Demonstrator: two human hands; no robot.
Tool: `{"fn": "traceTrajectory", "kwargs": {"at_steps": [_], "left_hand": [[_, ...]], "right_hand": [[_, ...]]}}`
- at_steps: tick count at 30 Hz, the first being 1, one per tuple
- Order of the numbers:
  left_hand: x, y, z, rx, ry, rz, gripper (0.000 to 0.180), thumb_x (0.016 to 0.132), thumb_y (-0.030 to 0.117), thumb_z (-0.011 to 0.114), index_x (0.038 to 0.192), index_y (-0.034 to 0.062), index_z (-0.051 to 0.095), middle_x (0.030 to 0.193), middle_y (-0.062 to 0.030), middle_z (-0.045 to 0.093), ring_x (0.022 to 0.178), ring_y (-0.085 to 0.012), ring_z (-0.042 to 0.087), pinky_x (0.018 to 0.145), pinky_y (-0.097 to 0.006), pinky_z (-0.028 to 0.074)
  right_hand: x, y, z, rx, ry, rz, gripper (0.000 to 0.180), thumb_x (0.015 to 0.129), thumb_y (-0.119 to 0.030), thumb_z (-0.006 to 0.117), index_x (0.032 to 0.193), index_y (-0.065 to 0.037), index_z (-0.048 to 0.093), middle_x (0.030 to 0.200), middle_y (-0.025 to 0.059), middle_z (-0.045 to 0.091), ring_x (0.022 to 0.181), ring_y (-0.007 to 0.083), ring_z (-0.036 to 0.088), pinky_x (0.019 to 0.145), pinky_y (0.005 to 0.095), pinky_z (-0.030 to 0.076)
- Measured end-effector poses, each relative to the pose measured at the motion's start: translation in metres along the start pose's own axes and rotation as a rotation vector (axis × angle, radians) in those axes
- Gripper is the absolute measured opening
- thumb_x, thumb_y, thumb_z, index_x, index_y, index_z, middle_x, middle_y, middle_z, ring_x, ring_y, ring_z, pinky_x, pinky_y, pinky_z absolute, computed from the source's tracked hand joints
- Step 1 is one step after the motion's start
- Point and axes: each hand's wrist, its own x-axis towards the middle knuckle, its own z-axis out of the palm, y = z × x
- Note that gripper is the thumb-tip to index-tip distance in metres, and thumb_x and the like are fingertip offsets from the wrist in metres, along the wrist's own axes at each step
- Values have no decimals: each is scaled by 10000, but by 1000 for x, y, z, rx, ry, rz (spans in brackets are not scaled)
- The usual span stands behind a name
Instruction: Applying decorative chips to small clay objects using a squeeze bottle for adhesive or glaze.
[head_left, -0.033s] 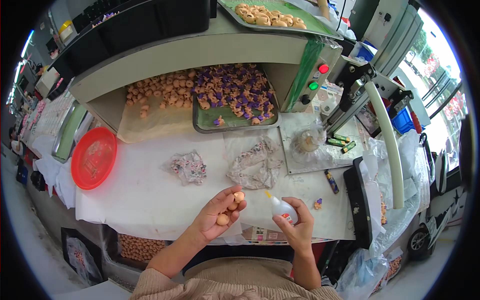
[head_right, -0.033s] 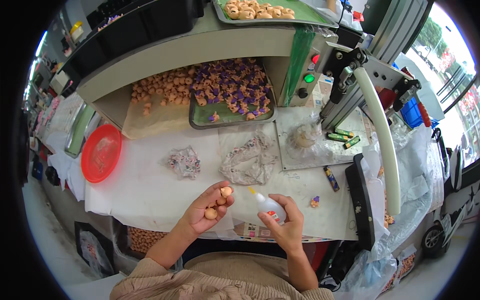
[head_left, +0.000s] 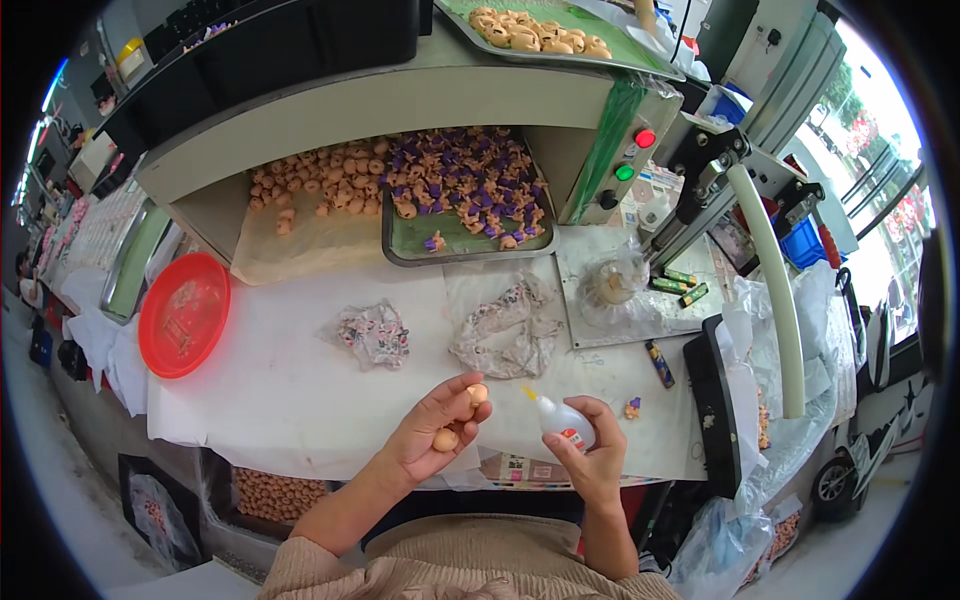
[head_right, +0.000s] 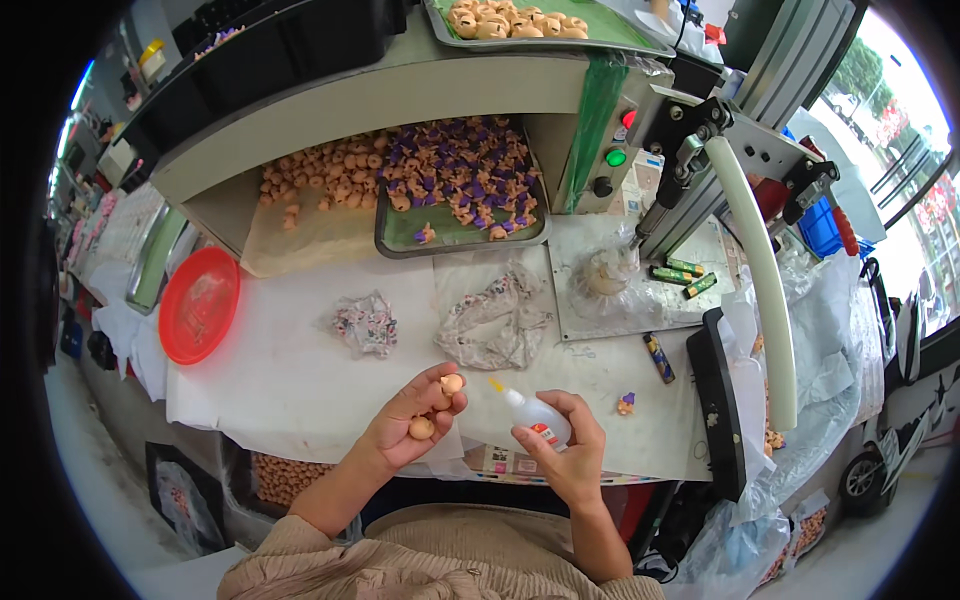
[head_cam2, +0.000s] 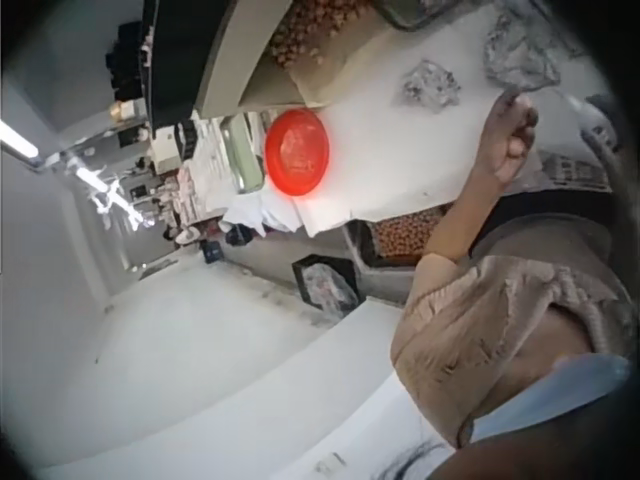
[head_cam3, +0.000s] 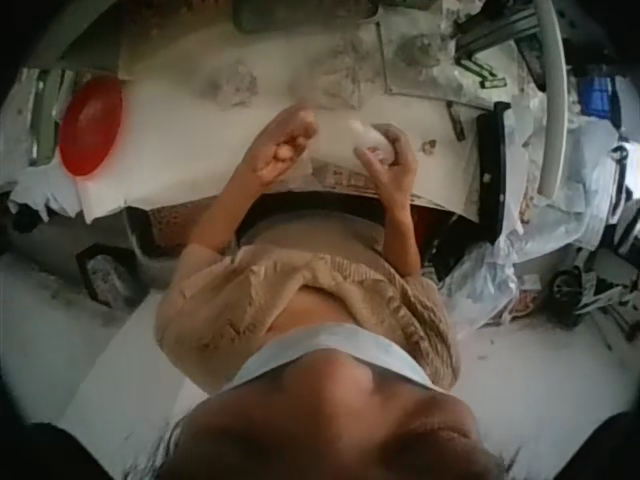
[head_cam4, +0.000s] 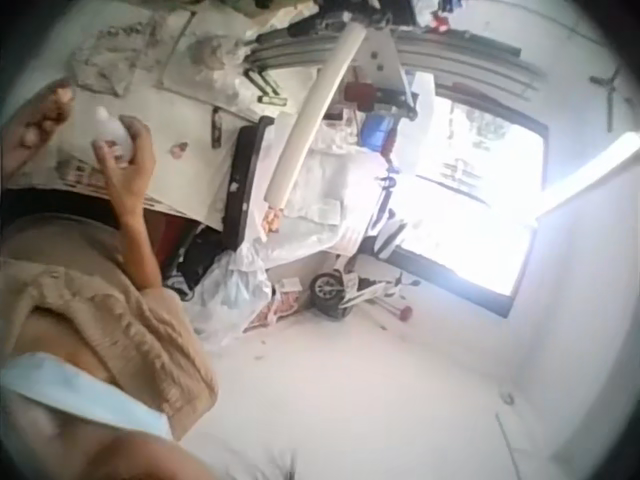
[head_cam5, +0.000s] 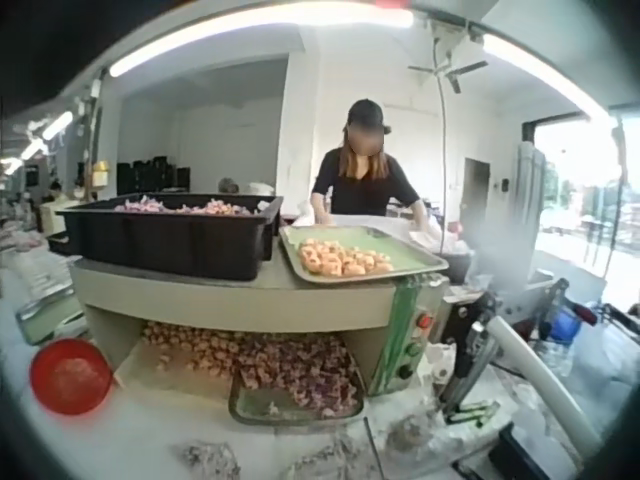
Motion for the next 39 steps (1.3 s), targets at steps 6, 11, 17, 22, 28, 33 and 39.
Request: {"fn": "traceTrajectory", "kwargs": {"at_steps": [6,11,17,22,28,33,39], "left_hand": [[7,-12,0,102,-15,-12,284,939,197,580,1207,120,527,1116,-54,591,811,-109,613,556,-196,467],[6,-16,0,114,-30,-47,284,968,279,525,1206,124,510,1124,-64,589,806,-102,610,515,-194,426],[7,-18,-4,138,-57,-49,286,969,323,513,1161,111,508,1143,-75,579,816,-107,614,503,-191,426],[8,-19,-3,135,-63,-73,275,972,316,506,1159,114,504,1143,-73,579,819,-117,615,479,-187,414],[10,-20,-6,102,-70,-95,268,977,304,498,1158,106,504,1122,-75,578,785,-136,585,449,-186,385],[10,-20,-7,85,-85,-98,292,981,296,492,1195,98,502,1111,-75,580,767,-130,558,447,-186,369],[8,-19,-5,124,-50,-123,359,981,295,493,1267,78,488,1103,-69,582,773,-130,565,453,-187,367]], "right_hand": [[-7,-2,-4,-34,97,-148,416,651,-112,847,947,-29,567,909,46,567,792,127,533,740,271,450],[-8,-8,4,-229,157,-422,433,579,-143,889,903,-55,614,778,73,593,697,209,555,631,311,454],[-12,-7,8,-300,175,-358,452,630,-264,868,933,-36,622,838,83,588,757,217,547,709,329,452],[-8,-6,10,-311,161,-372,432,629,-267,867,910,-38,631,797,76,593,738,216,547,692,330,450],[-7,-4,11,-315,156,-367,418,623,-240,868,906,-39,636,770,67,597,725,216,546,685,330,451],[-7,-3,9,-338,157,-387,423,617,-231,870,910,-34,636,772,71,598,711,216,549,690,329,457],[-12,-4,9,-301,191,-346,429,619,-233,872,909,-24,635,769,77,602,706,218,552,711,336,471]]}}
